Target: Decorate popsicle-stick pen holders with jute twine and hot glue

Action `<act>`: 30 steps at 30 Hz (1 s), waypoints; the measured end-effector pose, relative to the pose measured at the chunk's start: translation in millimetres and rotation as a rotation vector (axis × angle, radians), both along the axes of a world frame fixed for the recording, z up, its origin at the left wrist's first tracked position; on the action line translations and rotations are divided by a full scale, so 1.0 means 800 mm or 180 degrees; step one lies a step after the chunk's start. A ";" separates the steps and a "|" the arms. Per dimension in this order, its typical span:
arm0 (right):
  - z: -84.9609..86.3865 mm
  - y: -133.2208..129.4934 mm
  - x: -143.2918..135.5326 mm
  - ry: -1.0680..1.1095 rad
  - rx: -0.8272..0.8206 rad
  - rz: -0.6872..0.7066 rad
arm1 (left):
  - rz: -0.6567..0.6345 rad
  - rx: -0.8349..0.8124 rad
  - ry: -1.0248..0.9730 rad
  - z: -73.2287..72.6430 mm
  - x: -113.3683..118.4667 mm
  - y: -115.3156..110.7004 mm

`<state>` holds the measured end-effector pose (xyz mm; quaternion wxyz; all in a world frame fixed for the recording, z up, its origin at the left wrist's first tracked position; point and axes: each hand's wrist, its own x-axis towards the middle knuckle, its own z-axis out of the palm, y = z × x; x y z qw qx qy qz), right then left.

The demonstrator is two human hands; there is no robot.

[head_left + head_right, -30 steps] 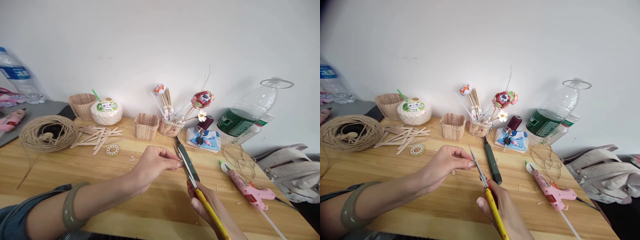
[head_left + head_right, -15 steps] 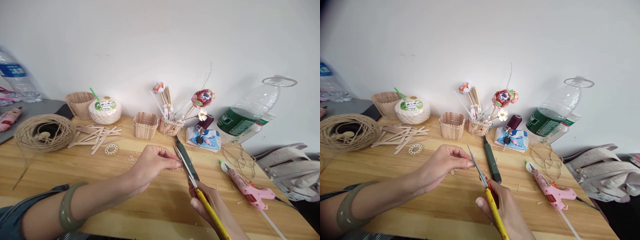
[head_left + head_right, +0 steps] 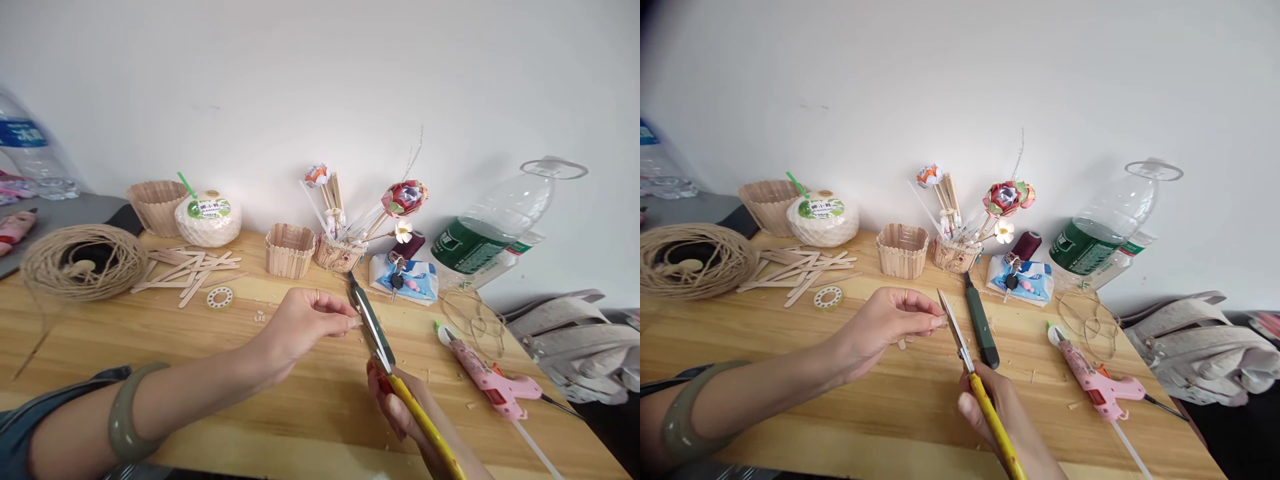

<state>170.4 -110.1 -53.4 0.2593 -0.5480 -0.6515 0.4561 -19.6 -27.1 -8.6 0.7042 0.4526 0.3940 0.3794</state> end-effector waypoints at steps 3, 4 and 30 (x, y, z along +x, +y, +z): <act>-0.005 -0.002 0.001 0.0237 0.0088 0.0028 | 0.0031 0.0028 0.0001 0.000 0.001 -0.002; -0.005 -0.003 0.001 0.0316 0.0071 -0.0027 | 0.0047 0.0057 -0.0005 -0.001 0.001 -0.002; -0.013 -0.007 0.019 0.0383 0.0031 -0.0381 | -0.1178 0.1796 0.2597 -0.077 -0.045 0.097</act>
